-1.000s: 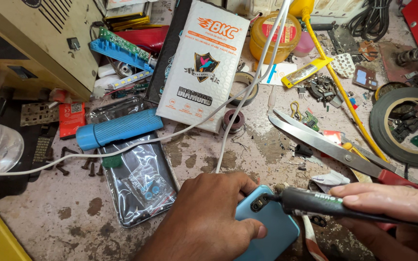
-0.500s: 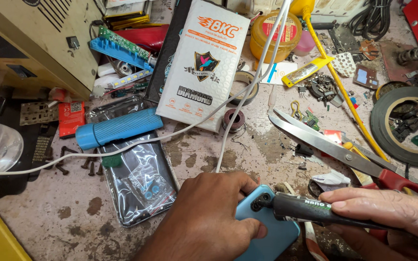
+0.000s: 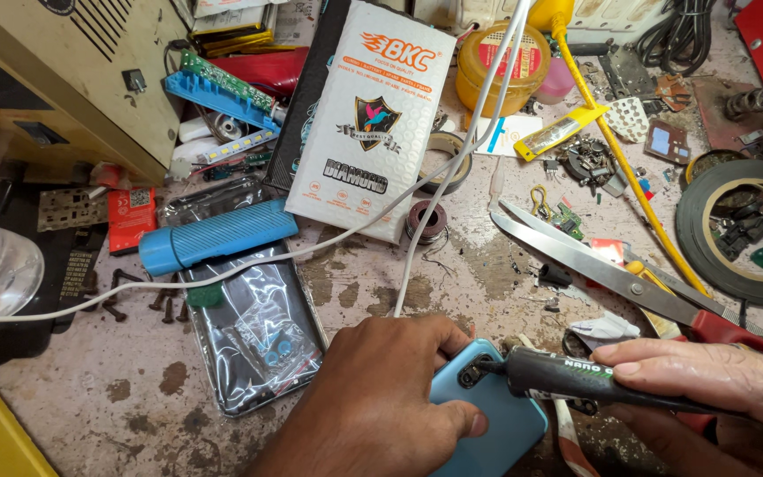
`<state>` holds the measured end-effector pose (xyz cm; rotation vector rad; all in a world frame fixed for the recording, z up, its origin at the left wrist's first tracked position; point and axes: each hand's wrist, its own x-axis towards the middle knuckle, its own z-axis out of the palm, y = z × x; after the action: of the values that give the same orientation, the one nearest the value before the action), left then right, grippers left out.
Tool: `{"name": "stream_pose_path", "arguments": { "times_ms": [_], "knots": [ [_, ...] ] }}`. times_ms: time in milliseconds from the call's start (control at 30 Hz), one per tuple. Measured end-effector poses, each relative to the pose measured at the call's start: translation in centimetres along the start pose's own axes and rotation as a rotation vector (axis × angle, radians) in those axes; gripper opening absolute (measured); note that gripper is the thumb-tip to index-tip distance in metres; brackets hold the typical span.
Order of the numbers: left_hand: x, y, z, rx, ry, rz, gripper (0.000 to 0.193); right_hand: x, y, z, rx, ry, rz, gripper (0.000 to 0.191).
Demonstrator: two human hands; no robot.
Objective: The person applies adhesive from a black glue tube around the camera area on the back of a blue smartphone, presses a camera lens glass into place, and wipes the edges. They then open the phone's back cover, exposing the battery and internals, and continue applying glue along the inside edge of the housing.
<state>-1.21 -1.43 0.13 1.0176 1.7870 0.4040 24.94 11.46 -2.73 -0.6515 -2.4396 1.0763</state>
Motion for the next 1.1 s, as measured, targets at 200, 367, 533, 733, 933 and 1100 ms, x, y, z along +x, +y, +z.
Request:
{"name": "stream_pose_path", "arguments": {
  "times_ms": [200,367,533,733,933,1100],
  "knots": [
    [0.1,-0.2,0.1,-0.009,0.002,0.000,0.047,-0.4,1.2,0.7,0.038,0.069,-0.050,0.043],
    [0.1,-0.4,0.2,-0.015,0.008,0.020,0.046,-1.3,1.2,1.6,0.000,0.251,-0.052,0.039],
    [0.1,-0.4,0.2,-0.009,0.016,0.020,0.046,-1.2,1.1,1.5,-0.068,0.268,-0.054,0.040],
    [0.1,-0.3,0.1,0.004,0.011,0.009,0.044,-0.9,1.2,1.6,-0.161,0.296,-0.072,0.039],
    [0.0,-0.2,0.2,0.003,0.018,0.009,0.044,-1.3,1.3,1.9,-0.171,0.334,-0.090,0.040],
    [0.1,0.1,-0.1,0.011,-0.013,-0.021,0.045,-1.1,1.2,1.9,-0.207,0.345,-0.115,0.042]
  ]
}}
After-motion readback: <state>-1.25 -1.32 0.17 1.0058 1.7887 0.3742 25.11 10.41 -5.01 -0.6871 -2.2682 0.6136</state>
